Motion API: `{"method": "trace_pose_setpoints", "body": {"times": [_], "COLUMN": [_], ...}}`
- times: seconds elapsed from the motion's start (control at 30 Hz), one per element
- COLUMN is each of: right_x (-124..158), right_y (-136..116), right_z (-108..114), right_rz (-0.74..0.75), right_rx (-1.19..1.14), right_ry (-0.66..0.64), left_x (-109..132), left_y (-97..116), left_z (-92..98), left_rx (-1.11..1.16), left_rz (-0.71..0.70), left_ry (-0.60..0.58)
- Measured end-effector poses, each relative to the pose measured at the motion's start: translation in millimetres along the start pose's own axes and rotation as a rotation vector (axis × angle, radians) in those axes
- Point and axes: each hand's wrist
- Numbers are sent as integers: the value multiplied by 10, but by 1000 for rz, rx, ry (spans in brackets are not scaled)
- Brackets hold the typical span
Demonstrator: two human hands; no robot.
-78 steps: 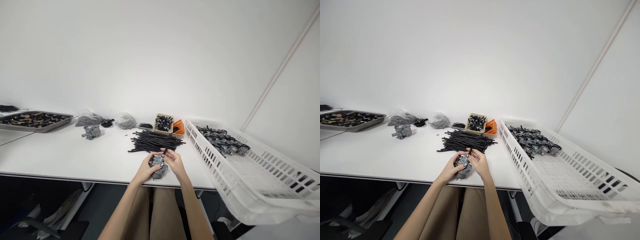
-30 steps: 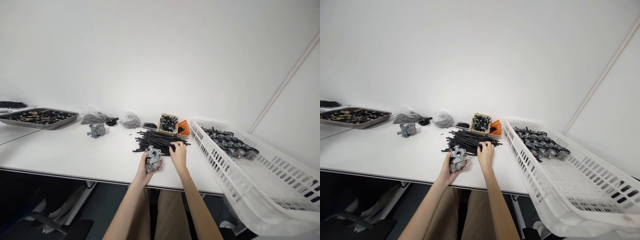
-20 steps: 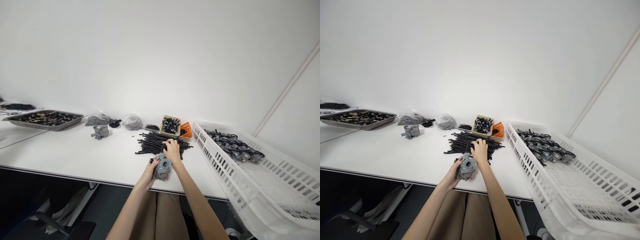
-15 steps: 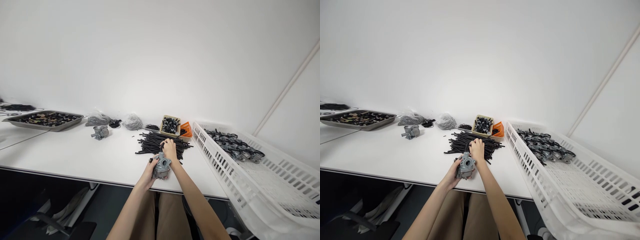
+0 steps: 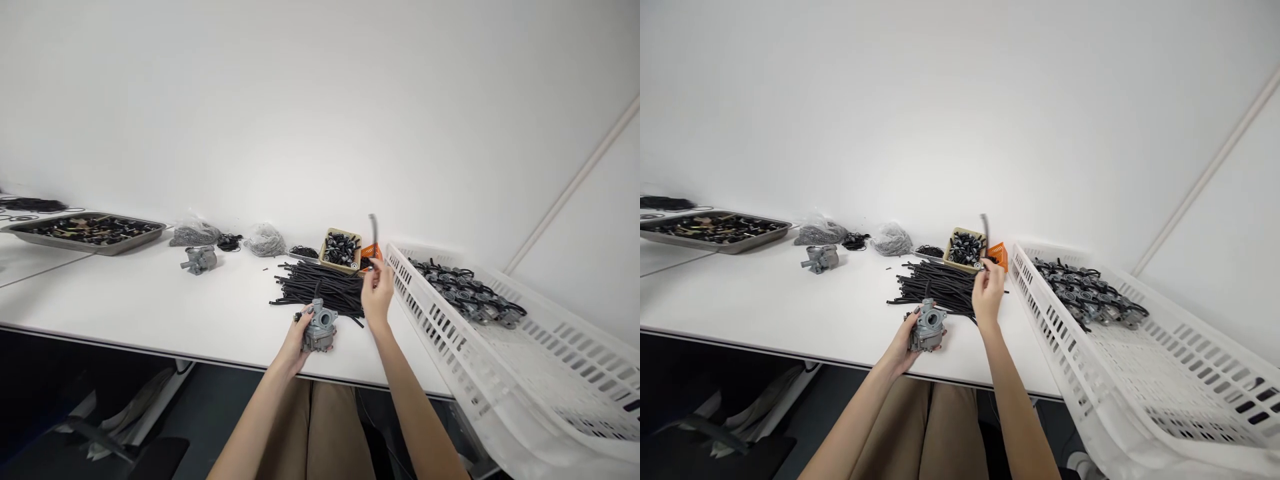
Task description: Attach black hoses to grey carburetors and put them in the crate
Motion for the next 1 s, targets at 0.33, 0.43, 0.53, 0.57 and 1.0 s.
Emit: {"method": "trace_pose_setpoints", "body": {"times": [0.33,0.43,0.53,0.57,1.0], "right_x": [80,322,572,651,1149], "right_y": [-63,-162,-230,-238,-234], "right_z": [533,549,540,528,203], "right_rz": [-514,-612,-699,-726,-812], "right_rx": [-513,-598,-654,-661,-647], "right_ry": [193,199,220,211,-312], "left_x": [-22,-34,-42,-42,-133], "left_y": [44,45,37,34,-88], "left_z": [-23,-21,-20,-21,7], "left_rx": [68,82,80,77,16], "left_rz": [-25,-34,-52,-66,-224], "left_ry": [174,229,252,249,261]}}
Point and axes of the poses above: each hand's wrist, its own x-axis away from the middle knuckle, its own z-axis out of the back of the hand, y = z × x, and after that the axes turned 4 degrees about y, right-handed
